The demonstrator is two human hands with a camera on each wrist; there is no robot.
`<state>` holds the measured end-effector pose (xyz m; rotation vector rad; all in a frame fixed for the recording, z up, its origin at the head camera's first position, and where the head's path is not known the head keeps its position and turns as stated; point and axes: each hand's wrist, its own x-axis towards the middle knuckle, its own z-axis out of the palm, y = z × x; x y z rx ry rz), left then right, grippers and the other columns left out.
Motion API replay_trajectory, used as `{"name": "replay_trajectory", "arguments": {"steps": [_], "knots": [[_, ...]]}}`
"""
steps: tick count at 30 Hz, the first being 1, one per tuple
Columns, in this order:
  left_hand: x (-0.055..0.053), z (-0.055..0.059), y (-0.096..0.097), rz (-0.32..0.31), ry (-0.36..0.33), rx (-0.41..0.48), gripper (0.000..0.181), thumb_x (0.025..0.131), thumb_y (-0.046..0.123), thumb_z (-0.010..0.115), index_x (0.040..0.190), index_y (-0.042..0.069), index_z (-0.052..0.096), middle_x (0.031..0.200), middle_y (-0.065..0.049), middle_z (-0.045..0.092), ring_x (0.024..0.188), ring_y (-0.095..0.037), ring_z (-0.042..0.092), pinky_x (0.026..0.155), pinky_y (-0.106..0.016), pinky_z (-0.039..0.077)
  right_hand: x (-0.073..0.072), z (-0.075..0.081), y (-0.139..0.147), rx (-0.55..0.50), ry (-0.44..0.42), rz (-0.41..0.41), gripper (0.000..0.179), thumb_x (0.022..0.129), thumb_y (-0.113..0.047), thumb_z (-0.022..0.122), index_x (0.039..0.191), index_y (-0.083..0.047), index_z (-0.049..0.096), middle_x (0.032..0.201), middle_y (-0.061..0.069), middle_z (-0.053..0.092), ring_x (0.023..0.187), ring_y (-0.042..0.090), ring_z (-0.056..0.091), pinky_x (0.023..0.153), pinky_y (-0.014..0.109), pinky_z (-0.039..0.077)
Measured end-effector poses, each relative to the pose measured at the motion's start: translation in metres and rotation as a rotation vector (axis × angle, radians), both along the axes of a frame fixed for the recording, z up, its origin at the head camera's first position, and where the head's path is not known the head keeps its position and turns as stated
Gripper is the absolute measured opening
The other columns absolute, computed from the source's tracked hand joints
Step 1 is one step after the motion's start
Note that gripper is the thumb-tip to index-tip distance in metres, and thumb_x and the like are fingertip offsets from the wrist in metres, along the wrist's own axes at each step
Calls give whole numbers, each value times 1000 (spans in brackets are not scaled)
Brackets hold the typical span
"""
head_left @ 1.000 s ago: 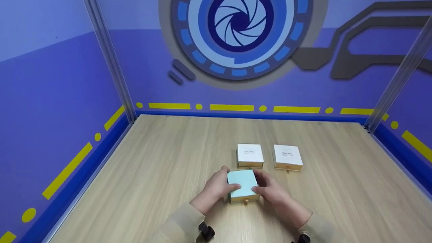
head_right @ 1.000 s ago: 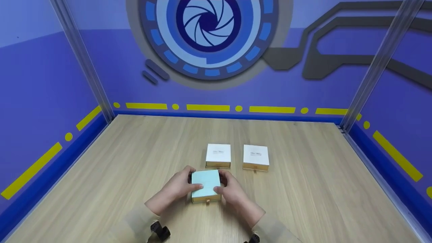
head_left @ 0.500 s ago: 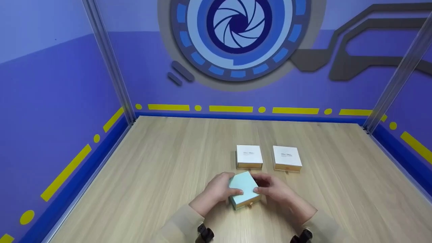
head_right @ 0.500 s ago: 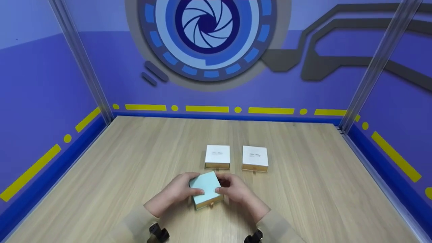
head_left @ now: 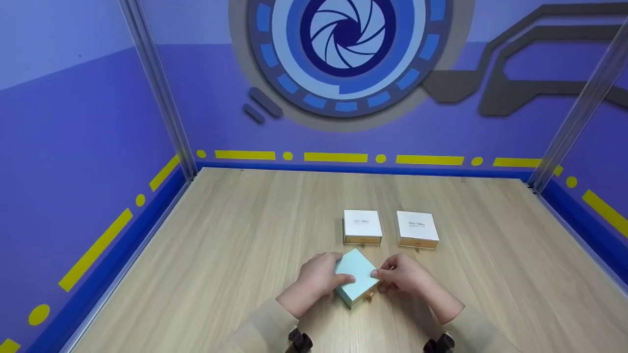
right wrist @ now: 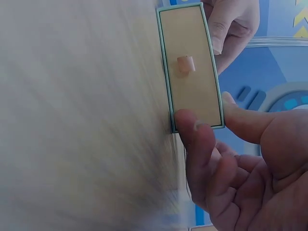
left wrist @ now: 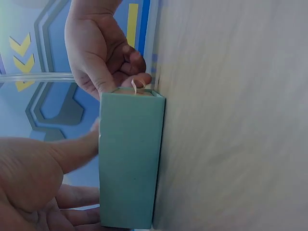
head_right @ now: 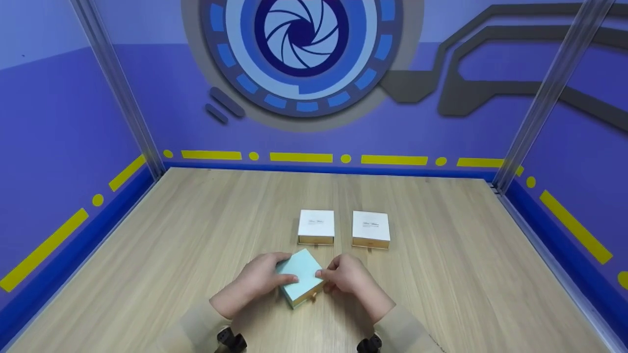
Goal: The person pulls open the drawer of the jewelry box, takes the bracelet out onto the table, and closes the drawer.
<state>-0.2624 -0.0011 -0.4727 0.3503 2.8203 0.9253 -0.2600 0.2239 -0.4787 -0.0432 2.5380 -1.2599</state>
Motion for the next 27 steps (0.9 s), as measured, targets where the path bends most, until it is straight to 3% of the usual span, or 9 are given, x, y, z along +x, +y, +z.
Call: {"name": "replay_trajectory", "arguments": {"steps": [6,14,21,27], "knots": [[-2,4,-5,-50,-64,55,54,91,17,79,137,-4,61,141,-20,64,134,-33,60,112,-48,49,0,-2,1,-23,40,-9,24,97,-23,74,90,-1,70,76,5,74,69,12,69,63,28,60],[-10,0,-13,-166,-157,177,72,90,13,80,152,-1,46,158,-17,48,150,-30,44,124,-46,36,-2,-6,0,5,91,-40,21,96,-22,74,89,-2,71,77,4,73,69,13,67,61,27,56],[1,-4,-6,-99,-134,190,80,90,20,81,155,-4,40,158,-21,47,149,-34,44,123,-49,37,-4,-7,-3,51,146,-116,15,96,-18,74,89,-5,72,77,3,70,69,14,58,58,25,44],[7,-7,1,-61,-104,176,84,92,26,79,155,-8,35,157,-26,45,147,-37,45,121,-52,38,-3,-6,-4,39,188,-142,17,92,-14,78,97,-2,68,81,6,69,71,14,62,61,26,46]]}}
